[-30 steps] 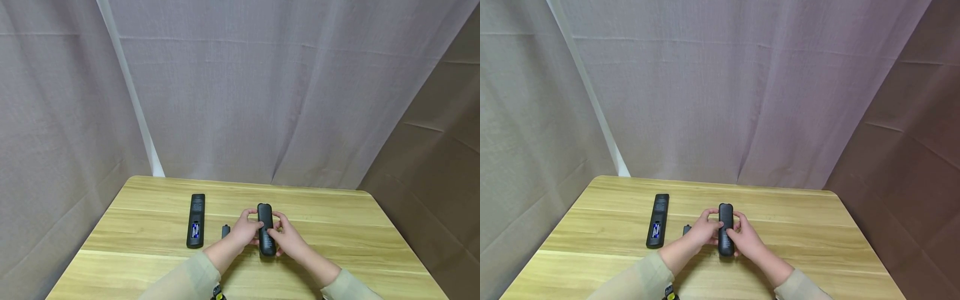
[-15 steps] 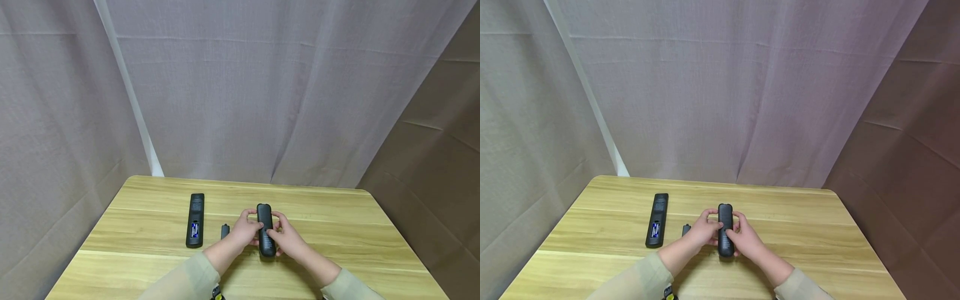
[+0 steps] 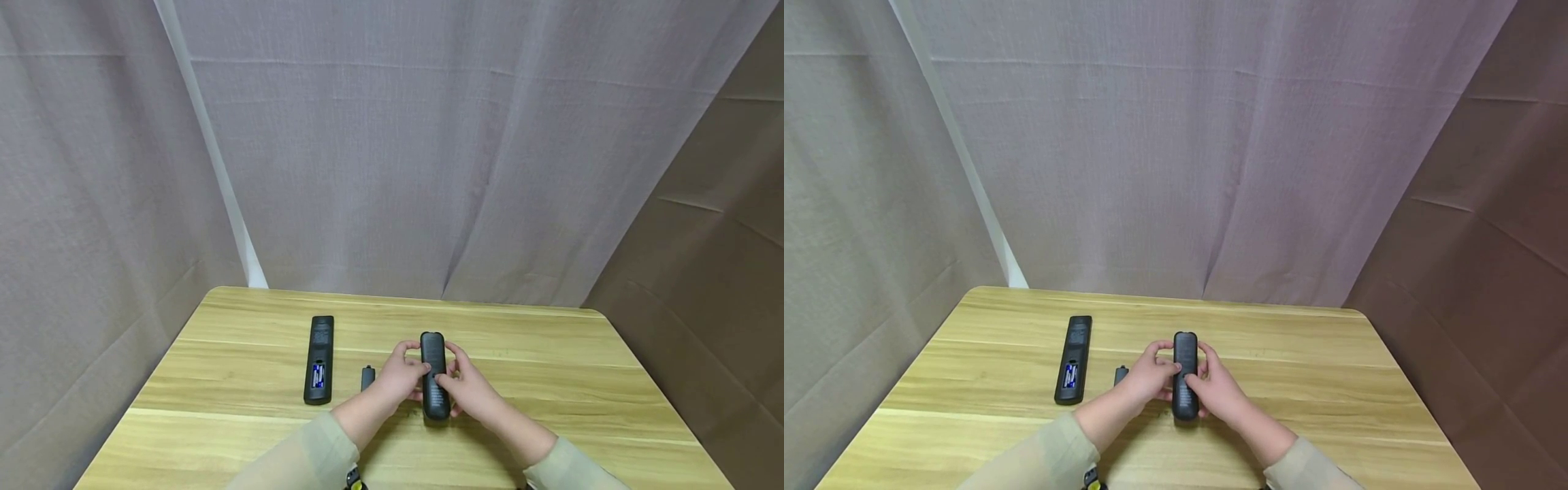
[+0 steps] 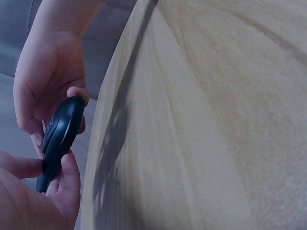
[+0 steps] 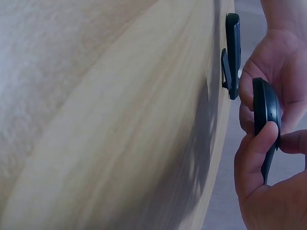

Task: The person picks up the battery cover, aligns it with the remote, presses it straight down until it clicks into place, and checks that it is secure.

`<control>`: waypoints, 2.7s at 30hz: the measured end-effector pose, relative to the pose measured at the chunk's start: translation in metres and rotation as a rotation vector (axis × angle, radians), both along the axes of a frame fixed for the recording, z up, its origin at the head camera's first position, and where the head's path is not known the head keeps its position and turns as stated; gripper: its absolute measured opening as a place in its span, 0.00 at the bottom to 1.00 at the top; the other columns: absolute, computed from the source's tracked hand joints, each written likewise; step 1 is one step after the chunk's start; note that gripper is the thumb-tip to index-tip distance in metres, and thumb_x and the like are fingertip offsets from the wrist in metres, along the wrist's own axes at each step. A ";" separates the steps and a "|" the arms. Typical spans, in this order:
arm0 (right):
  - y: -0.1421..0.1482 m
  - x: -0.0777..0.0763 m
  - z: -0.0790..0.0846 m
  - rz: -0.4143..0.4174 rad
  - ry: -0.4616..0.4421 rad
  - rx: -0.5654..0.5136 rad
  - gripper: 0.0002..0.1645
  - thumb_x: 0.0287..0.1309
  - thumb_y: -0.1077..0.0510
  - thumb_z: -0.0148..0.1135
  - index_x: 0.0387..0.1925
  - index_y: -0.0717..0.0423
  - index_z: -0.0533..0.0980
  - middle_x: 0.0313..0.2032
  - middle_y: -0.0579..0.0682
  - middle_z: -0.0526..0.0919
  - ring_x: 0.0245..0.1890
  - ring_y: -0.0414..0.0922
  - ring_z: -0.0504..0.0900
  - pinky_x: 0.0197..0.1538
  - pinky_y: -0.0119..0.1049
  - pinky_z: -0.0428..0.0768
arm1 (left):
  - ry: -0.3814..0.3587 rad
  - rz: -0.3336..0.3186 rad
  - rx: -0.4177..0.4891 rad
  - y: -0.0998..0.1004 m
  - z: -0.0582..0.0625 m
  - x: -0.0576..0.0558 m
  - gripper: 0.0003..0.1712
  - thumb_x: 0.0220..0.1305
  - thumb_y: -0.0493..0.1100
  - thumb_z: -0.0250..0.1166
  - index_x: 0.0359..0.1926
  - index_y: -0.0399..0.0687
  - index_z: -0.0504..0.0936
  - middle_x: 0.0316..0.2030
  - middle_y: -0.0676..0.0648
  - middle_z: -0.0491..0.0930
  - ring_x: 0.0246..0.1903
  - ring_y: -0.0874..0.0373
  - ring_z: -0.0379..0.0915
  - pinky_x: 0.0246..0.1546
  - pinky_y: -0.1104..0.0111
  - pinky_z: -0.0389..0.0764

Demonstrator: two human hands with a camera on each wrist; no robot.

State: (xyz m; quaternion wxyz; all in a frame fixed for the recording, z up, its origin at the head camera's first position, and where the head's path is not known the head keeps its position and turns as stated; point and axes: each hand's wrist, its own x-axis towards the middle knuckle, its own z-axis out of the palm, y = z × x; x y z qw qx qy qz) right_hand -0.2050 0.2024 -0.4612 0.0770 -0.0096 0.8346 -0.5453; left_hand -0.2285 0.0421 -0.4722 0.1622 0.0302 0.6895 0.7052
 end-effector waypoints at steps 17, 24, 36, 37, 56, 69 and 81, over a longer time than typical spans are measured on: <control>0.002 0.000 0.000 0.006 -0.004 -0.007 0.44 0.63 0.65 0.56 0.76 0.54 0.50 0.38 0.56 0.69 0.20 0.47 0.73 0.16 0.39 0.77 | -0.001 0.011 0.004 0.002 0.001 0.003 0.28 0.68 0.36 0.61 0.66 0.47 0.64 0.38 0.45 0.80 0.29 0.54 0.81 0.23 0.63 0.83; 0.003 -0.001 -0.004 -0.007 0.004 -0.006 0.44 0.61 0.66 0.58 0.75 0.53 0.52 0.37 0.55 0.70 0.20 0.47 0.72 0.15 0.39 0.74 | -0.008 0.020 0.016 0.002 0.003 0.007 0.28 0.68 0.36 0.61 0.67 0.46 0.64 0.38 0.45 0.79 0.28 0.53 0.80 0.22 0.65 0.82; 0.005 0.001 0.002 0.000 -0.046 -0.042 0.43 0.61 0.65 0.56 0.75 0.50 0.51 0.39 0.57 0.70 0.23 0.48 0.74 0.17 0.37 0.75 | -0.017 0.031 0.011 0.004 0.005 0.009 0.29 0.68 0.37 0.61 0.67 0.47 0.63 0.38 0.45 0.80 0.28 0.54 0.80 0.22 0.64 0.83; 0.005 0.001 0.002 -0.001 -0.045 -0.044 0.43 0.61 0.65 0.56 0.75 0.50 0.51 0.39 0.57 0.70 0.23 0.48 0.74 0.17 0.36 0.75 | -0.015 0.032 0.010 0.004 0.005 0.009 0.29 0.68 0.37 0.61 0.68 0.47 0.64 0.38 0.45 0.80 0.28 0.54 0.80 0.22 0.64 0.83; 0.004 0.002 -0.001 -0.020 -0.035 -0.033 0.44 0.62 0.65 0.56 0.76 0.52 0.51 0.39 0.56 0.71 0.24 0.47 0.74 0.16 0.36 0.74 | 0.003 0.020 0.007 0.004 0.002 0.006 0.29 0.68 0.38 0.62 0.67 0.49 0.64 0.39 0.45 0.80 0.29 0.54 0.80 0.23 0.65 0.82; 0.004 0.003 -0.002 -0.034 -0.009 -0.041 0.41 0.63 0.62 0.58 0.74 0.57 0.54 0.44 0.58 0.74 0.27 0.48 0.77 0.24 0.44 0.80 | 0.003 0.005 0.003 0.003 0.000 0.000 0.29 0.68 0.40 0.62 0.67 0.50 0.64 0.38 0.44 0.81 0.30 0.53 0.81 0.23 0.66 0.82; 0.015 0.008 -0.008 -0.012 0.092 0.098 0.24 0.68 0.59 0.58 0.61 0.65 0.71 0.42 0.53 0.78 0.42 0.48 0.80 0.44 0.41 0.78 | -0.030 0.023 -0.019 -0.001 0.004 -0.007 0.30 0.66 0.38 0.63 0.67 0.51 0.65 0.37 0.43 0.81 0.29 0.52 0.81 0.21 0.68 0.80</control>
